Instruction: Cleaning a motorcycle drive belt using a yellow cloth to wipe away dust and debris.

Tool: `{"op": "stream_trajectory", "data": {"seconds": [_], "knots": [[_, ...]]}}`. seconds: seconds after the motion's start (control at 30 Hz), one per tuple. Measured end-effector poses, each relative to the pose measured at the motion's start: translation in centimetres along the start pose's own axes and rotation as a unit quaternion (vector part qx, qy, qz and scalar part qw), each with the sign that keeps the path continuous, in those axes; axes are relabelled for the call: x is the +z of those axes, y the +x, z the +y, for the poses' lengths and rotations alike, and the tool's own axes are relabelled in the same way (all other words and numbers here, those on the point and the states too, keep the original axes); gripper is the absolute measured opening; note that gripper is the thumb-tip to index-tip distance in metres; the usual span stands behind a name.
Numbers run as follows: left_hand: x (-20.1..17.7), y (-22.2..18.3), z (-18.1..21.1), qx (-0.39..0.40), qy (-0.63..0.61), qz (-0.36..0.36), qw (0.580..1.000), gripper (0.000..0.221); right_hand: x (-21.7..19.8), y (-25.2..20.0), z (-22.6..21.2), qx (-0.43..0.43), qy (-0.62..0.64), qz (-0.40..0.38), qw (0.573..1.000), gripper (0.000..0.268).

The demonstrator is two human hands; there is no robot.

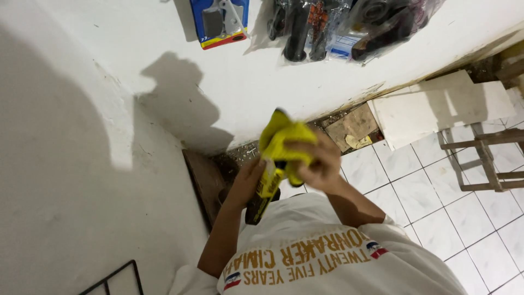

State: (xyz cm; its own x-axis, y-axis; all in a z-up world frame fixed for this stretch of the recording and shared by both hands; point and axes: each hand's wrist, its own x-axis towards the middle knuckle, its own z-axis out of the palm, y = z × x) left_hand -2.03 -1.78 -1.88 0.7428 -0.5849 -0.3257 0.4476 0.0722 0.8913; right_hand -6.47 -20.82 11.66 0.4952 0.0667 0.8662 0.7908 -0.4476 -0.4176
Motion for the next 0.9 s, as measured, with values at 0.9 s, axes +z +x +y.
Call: {"op": "stream_trajectory", "data": {"seconds": [0.9], "knots": [[0.0,-0.4,3.5,0.007,0.050,0.065,0.997,0.044,-4.7,-3.6,3.2,0.370,0.381,-0.022,0.847,0.046]]}}
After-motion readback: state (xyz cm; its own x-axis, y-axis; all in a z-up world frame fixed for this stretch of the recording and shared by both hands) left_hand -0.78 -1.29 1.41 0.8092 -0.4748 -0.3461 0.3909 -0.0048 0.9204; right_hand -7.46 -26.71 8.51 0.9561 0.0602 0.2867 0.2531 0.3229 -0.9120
